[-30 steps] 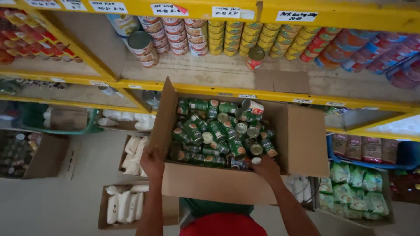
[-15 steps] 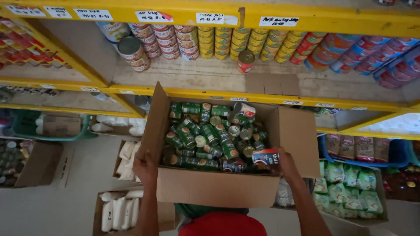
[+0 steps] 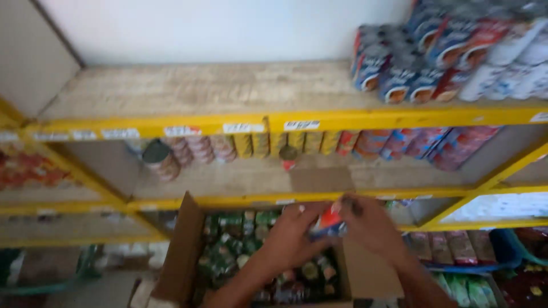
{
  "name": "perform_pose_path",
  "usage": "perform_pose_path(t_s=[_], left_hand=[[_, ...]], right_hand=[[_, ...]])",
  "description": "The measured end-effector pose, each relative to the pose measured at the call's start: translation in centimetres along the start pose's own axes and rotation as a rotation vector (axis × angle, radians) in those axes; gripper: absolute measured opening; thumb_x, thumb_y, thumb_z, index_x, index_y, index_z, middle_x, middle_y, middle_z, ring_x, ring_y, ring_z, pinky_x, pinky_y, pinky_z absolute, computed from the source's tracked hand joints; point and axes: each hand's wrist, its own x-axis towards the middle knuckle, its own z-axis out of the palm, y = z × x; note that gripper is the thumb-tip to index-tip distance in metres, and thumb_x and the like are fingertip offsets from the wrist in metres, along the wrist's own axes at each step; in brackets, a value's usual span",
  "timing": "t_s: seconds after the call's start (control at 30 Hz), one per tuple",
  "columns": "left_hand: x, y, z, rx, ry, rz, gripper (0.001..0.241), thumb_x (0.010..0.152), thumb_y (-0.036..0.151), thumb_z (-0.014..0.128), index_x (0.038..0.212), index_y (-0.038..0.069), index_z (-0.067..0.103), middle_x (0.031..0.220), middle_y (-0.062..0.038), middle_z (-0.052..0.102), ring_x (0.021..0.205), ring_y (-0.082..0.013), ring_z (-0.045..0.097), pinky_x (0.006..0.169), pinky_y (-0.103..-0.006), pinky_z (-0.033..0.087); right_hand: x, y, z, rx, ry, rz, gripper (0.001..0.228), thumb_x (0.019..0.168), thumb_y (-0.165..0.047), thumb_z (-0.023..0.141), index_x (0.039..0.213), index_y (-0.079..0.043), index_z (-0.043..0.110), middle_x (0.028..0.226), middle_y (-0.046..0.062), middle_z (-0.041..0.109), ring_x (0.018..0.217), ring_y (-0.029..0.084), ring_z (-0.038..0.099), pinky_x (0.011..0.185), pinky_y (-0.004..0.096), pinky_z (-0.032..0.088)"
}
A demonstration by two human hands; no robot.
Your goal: Stocking canned goods from a cardboard box onto grocery store shelves.
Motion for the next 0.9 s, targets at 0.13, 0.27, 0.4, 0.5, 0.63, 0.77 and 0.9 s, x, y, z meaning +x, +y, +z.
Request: perform_pose_path(t_s=[0.13,0.27,0.4,0.5,0.63,0.77,0.9], left_hand=[[9.2,2.0,-1.5,0.109,0.233,0.222,0.070,0.081,0.021,0.083,0.143,0.007,0.055,0.127,-0.023,0.066,0.117,-0.0445,0.060,0.099,-0.0505,0.049],[19.8,0.6,-2.2,-0.139,0.397,0.125,0.065,0.084,0.018,0.076,0.143,0.003,0.051,0.119,-0.020,0.071,0.108,-0.0356,0.072,0.091,-0.0435,0.059],[31.5,-2.6,-1.9,-0.307,0.525,0.145,0.067,0.083,0.019,0.075,0.142,-0.001,0.049,0.117,-0.020,0.070,0.101,-0.0303,0.074,0.086,-0.0402,0.062],[39.3,-5.3,-1.2,-0.140,0.649,0.164,0.069,0.079,0.020,0.083,0.136,-0.005,0.052,0.118,-0.023,0.063,0.100,-0.0320,0.070,0.083,-0.0418,0.061],[46.9,-8.6,0.1,-0.078,0.677,0.147,0.073,0.075,0.021,0.084,0.136,-0.005,0.053,0.114,-0.024,0.063,0.096,-0.0325,0.071,0.081,-0.0427,0.059],[52.1,-11.1,0.9,-0.078,0.659,0.071,0.070,0.071,0.022,0.084,0.131,-0.004,0.059,0.110,-0.022,0.069,0.096,-0.0324,0.073,0.082,-0.0426,0.059],[55.7,-12.5,1.7,-0.018,0.635,-0.013,0.063,0.071,0.024,0.086,0.124,-0.002,0.064,0.108,-0.020,0.075,0.100,-0.0340,0.072,0.085,-0.0430,0.058]], right_hand=[[5.1,-9.2,-6.5,-0.270,0.195,0.064,0.029,0.092,-0.029,0.071,0.104,-0.002,0.073,0.068,0.007,0.064,0.058,0.015,0.057,0.053,0.035,0.047],[11.7,-7.3,-10.7,0.057,0.293,-0.278,0.037,0.100,-0.020,0.066,0.130,-0.001,0.059,0.100,0.009,0.072,0.089,0.017,0.069,0.079,0.033,0.056],[17.0,-4.8,-11.3,0.173,0.323,-0.611,0.042,0.108,-0.015,0.064,0.144,0.001,0.052,0.139,0.015,0.066,0.129,0.021,0.064,0.108,0.036,0.052],[19.0,-4.1,-10.6,-0.040,0.389,-0.633,0.044,0.103,-0.014,0.066,0.143,-0.001,0.054,0.131,0.017,0.066,0.120,0.024,0.065,0.102,0.039,0.052],[21.7,0.2,-10.3,-0.219,0.462,-0.682,0.040,0.100,-0.014,0.068,0.137,-0.001,0.057,0.122,0.019,0.069,0.112,0.029,0.068,0.096,0.042,0.054],[22.9,1.6,-10.6,-0.241,0.441,-0.649,0.036,0.098,-0.014,0.067,0.131,-0.001,0.058,0.121,0.019,0.070,0.109,0.032,0.070,0.092,0.042,0.055],[22.3,1.3,-10.4,-0.232,0.503,-0.611,0.032,0.098,-0.012,0.065,0.128,-0.001,0.060,0.117,0.019,0.072,0.107,0.033,0.072,0.090,0.042,0.056]])
